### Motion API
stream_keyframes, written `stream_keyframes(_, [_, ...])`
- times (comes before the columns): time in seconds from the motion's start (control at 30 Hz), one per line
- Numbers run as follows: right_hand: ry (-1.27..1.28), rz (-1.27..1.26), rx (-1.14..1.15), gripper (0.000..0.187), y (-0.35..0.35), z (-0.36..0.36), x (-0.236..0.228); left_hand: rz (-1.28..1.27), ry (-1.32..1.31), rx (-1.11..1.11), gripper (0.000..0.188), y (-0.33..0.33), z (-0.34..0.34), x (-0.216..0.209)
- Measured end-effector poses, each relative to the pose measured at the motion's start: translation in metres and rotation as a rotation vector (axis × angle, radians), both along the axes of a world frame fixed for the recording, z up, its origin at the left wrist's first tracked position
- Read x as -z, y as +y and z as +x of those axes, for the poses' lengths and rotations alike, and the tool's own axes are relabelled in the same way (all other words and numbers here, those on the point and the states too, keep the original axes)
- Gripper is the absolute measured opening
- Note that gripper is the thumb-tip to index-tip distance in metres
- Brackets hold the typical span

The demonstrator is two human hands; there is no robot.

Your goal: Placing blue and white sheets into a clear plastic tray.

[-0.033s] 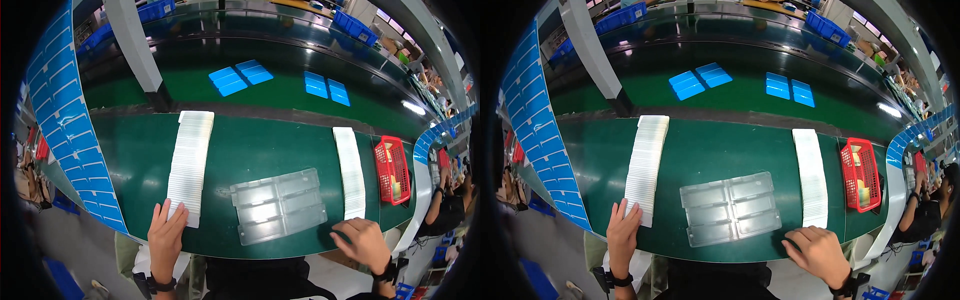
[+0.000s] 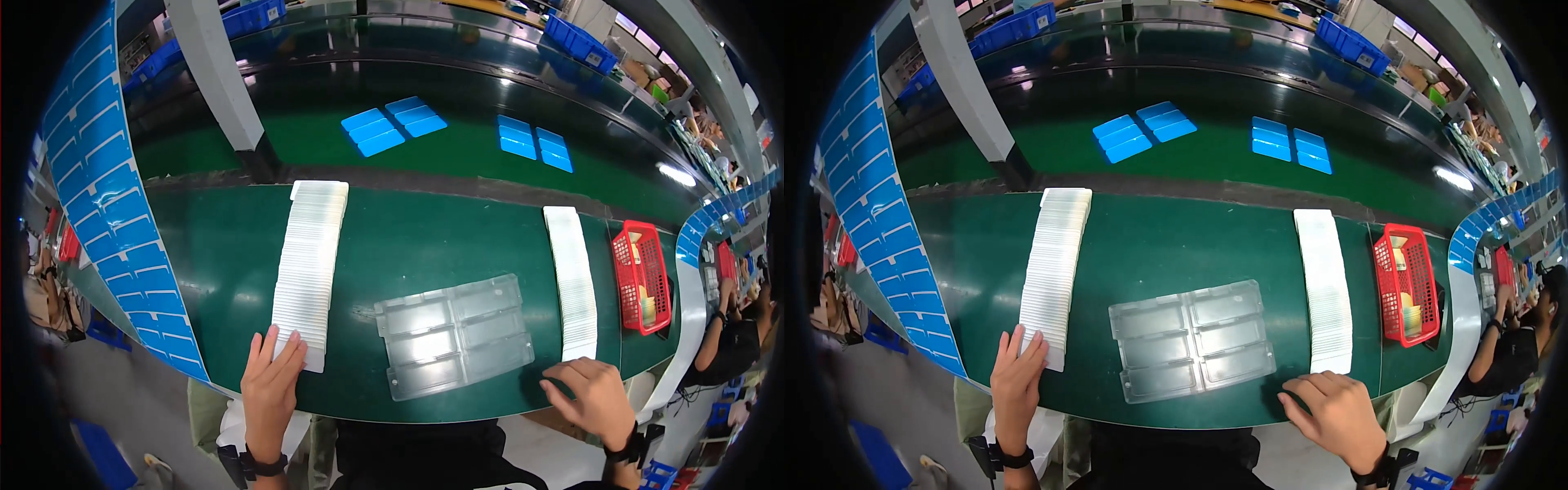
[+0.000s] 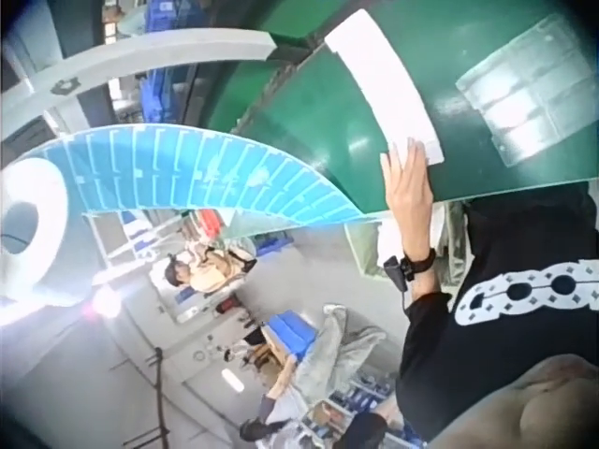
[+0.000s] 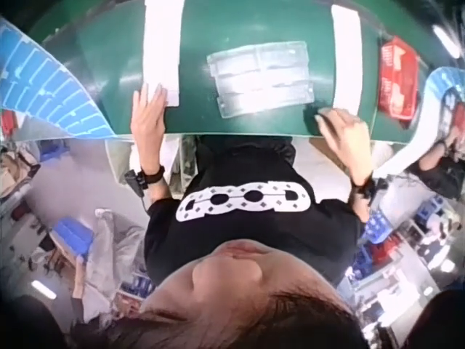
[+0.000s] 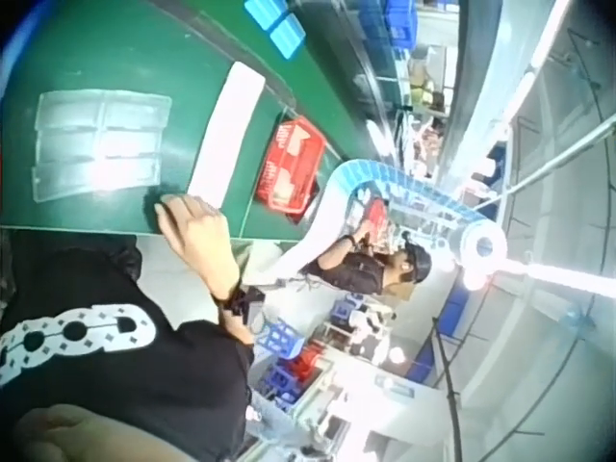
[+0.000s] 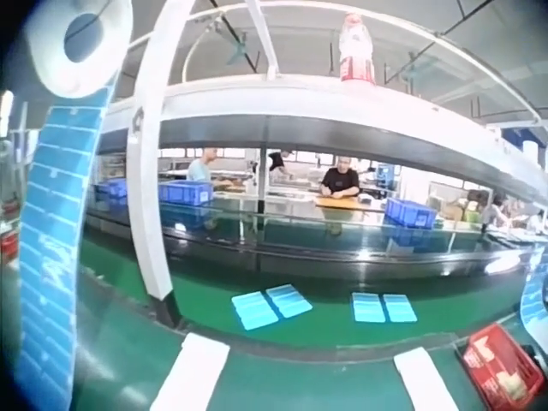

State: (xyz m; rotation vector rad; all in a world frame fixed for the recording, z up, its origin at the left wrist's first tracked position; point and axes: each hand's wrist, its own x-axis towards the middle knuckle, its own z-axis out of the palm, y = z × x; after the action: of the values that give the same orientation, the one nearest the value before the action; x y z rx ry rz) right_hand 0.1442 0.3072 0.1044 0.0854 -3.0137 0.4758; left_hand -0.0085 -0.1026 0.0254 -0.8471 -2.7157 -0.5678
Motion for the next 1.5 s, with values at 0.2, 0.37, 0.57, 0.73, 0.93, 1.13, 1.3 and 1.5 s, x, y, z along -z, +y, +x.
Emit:
stream_keyframes(0.2, [0.068,-0.125,0.155,0.009,0.011,0.014,0.019,0.042,-0.057,-0.053,0.036,0.000,-0.002,-0.003])
stream_keyframes(0.37, [0.172,-0.162,0.178,0.010,0.041,0.022,0.026,0.090,-0.006,-0.053,0.038,0.009,0.008,-0.016])
stream_keyframes(0.57, [0.167,-0.052,0.155,0.029,0.083,0.028,0.032,0.147,-0.124,-0.014,0.032,0.014,0.020,-0.030])
stream_keyframes(0.73, [0.134,0.019,0.146,0.041,0.090,0.031,0.041,0.233,-0.287,-0.118,0.020,0.012,0.032,-0.032])
stream_keyframes(0.93, [0.149,0.037,0.119,0.036,0.093,0.031,0.048,0.733,-0.975,-0.481,0.030,0.034,0.042,-0.039])
stream_keyframes(1.13, [-0.138,-0.157,0.174,0.025,0.098,0.027,0.023,0.938,-1.165,-0.208,0.031,0.068,0.036,-0.029])
stream_keyframes(1.3, [-0.498,-0.527,0.040,0.016,0.084,0.001,0.004,0.952,-1.187,-0.100,0.023,0.088,0.029,-0.044])
stream_keyframes(1.5, [-0.346,-0.558,-0.238,0.025,0.042,-0.048,-0.004,0.505,-0.678,0.063,0.018,0.124,0.027,-0.047])
